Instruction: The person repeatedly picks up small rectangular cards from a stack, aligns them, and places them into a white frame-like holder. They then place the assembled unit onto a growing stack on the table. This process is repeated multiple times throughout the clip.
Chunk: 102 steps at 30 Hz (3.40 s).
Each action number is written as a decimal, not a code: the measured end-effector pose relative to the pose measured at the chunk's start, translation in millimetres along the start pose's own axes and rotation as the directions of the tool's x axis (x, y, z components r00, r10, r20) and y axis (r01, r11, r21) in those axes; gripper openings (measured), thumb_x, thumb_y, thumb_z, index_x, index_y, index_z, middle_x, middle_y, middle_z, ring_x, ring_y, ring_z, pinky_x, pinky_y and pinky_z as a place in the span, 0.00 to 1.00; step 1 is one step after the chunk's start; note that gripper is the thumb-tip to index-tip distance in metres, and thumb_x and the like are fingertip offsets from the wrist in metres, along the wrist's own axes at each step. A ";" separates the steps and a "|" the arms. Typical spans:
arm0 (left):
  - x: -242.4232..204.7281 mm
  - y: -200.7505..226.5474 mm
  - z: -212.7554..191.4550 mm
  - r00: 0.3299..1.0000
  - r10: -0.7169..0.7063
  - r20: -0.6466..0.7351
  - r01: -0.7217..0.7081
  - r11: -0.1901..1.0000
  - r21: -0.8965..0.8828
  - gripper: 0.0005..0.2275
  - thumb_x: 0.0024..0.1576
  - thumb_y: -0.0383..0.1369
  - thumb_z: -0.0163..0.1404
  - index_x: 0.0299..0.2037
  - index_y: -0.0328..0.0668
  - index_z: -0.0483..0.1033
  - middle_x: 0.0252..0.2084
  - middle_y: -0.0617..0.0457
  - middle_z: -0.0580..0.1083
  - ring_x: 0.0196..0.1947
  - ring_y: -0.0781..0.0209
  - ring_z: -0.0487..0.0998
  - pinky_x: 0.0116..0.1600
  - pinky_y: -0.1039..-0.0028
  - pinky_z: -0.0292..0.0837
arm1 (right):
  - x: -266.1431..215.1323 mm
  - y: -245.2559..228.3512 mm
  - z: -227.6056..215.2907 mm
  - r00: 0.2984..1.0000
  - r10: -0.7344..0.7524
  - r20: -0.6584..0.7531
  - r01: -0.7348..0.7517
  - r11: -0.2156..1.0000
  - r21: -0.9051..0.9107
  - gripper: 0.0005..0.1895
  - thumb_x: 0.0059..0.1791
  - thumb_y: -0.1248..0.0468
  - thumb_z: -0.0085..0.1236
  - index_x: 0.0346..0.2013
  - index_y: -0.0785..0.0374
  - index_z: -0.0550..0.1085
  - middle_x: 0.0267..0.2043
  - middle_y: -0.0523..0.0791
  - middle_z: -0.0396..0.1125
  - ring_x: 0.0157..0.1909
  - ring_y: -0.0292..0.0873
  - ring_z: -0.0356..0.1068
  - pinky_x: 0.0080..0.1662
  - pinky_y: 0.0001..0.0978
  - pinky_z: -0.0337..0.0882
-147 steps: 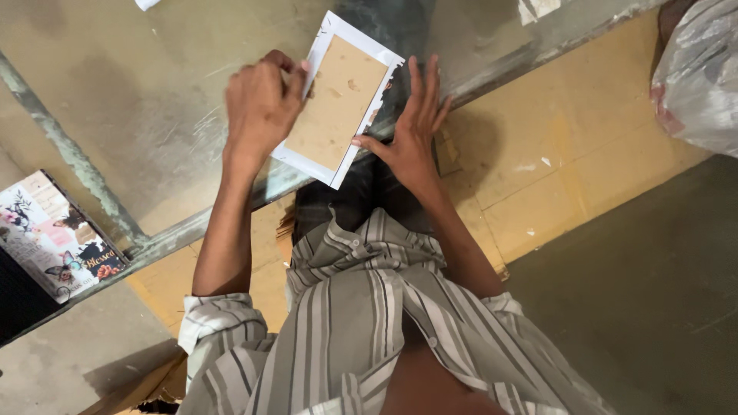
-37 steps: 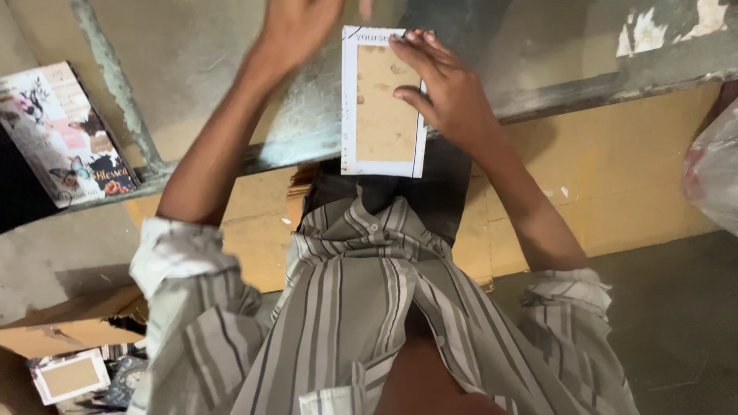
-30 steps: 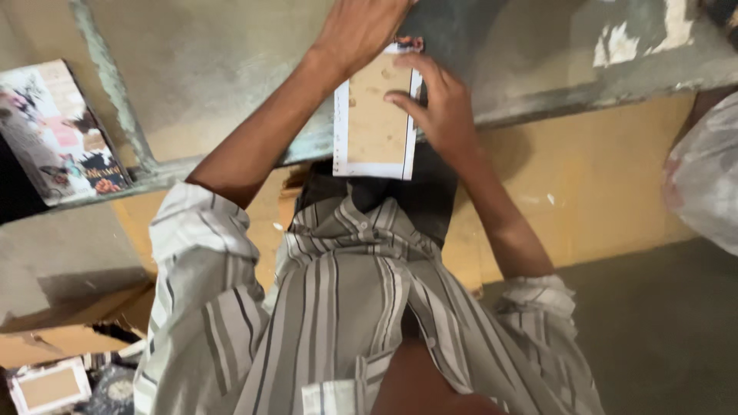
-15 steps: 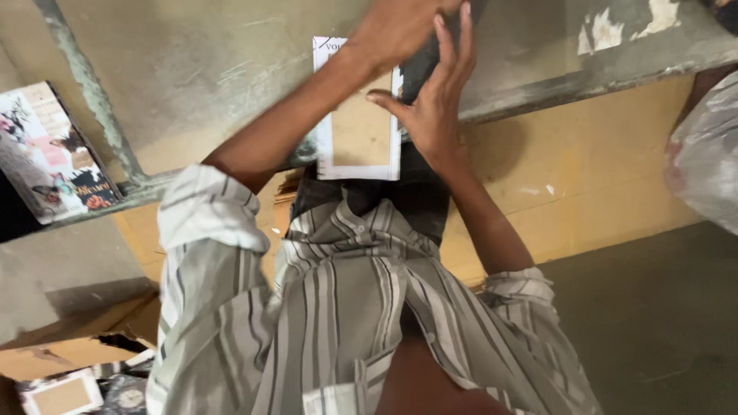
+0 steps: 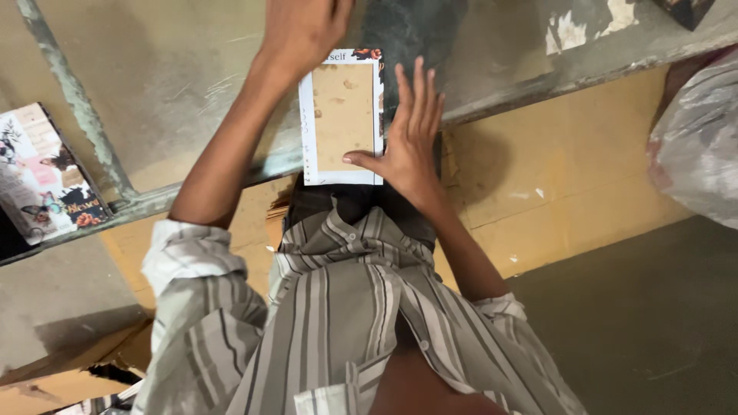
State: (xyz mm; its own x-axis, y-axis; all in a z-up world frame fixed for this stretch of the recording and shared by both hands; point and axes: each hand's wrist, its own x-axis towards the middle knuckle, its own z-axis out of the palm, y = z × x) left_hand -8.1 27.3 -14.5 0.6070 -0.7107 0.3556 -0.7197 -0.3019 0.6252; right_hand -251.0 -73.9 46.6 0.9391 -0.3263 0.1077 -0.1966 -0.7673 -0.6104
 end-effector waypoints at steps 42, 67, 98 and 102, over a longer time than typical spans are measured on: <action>-59.2 137.8 -80.9 0.920 -0.383 0.087 0.294 0.524 -0.800 0.20 0.73 0.44 0.39 0.43 0.34 0.75 0.30 0.65 0.69 0.32 0.77 0.62 0.37 0.79 0.60 | 42.3 1.8 -48.3 0.966 0.199 -0.165 0.050 0.483 0.874 0.20 0.63 0.58 0.47 0.36 0.69 0.75 0.29 0.38 0.66 0.31 0.27 0.61 0.35 0.22 0.61; -57.9 112.4 -118.7 0.927 -0.181 0.329 0.375 0.378 -0.846 0.11 0.64 0.23 0.53 0.56 0.31 0.79 0.43 0.52 0.80 0.40 0.72 0.76 0.47 0.80 0.71 | 52.1 -6.9 -66.4 0.972 0.215 0.091 -0.170 0.386 0.907 0.06 0.56 0.71 0.61 0.46 0.73 0.78 0.40 0.47 0.77 0.39 0.34 0.75 0.43 0.25 0.74; -76.9 50.5 -90.7 0.938 0.135 0.318 -0.106 0.989 -0.106 0.18 0.64 0.32 0.59 0.63 0.38 0.73 0.63 0.46 0.75 0.66 0.48 0.73 0.73 0.63 0.66 | 71.5 17.3 -26.9 0.843 -0.459 0.282 0.370 0.874 0.315 0.48 0.49 0.51 0.71 0.71 0.75 0.56 0.74 0.58 0.56 0.76 0.59 0.55 0.75 0.52 0.54; -82.9 52.0 -85.3 0.959 0.122 0.255 -0.094 0.989 -0.118 0.15 0.61 0.31 0.61 0.57 0.39 0.77 0.55 0.46 0.78 0.54 0.49 0.81 0.62 0.64 0.75 | 57.1 15.3 -23.0 0.830 -0.396 0.392 0.373 0.918 0.136 0.46 0.55 0.48 0.64 0.75 0.73 0.54 0.77 0.55 0.55 0.78 0.56 0.55 0.77 0.50 0.54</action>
State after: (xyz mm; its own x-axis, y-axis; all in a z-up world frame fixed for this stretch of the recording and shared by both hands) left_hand -67.1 124.7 47.8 0.4086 -0.8806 0.2400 -0.7290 -0.1566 0.6664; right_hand -206.9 -116.9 61.4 0.9682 0.2492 0.0239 0.2086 -0.7507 -0.6269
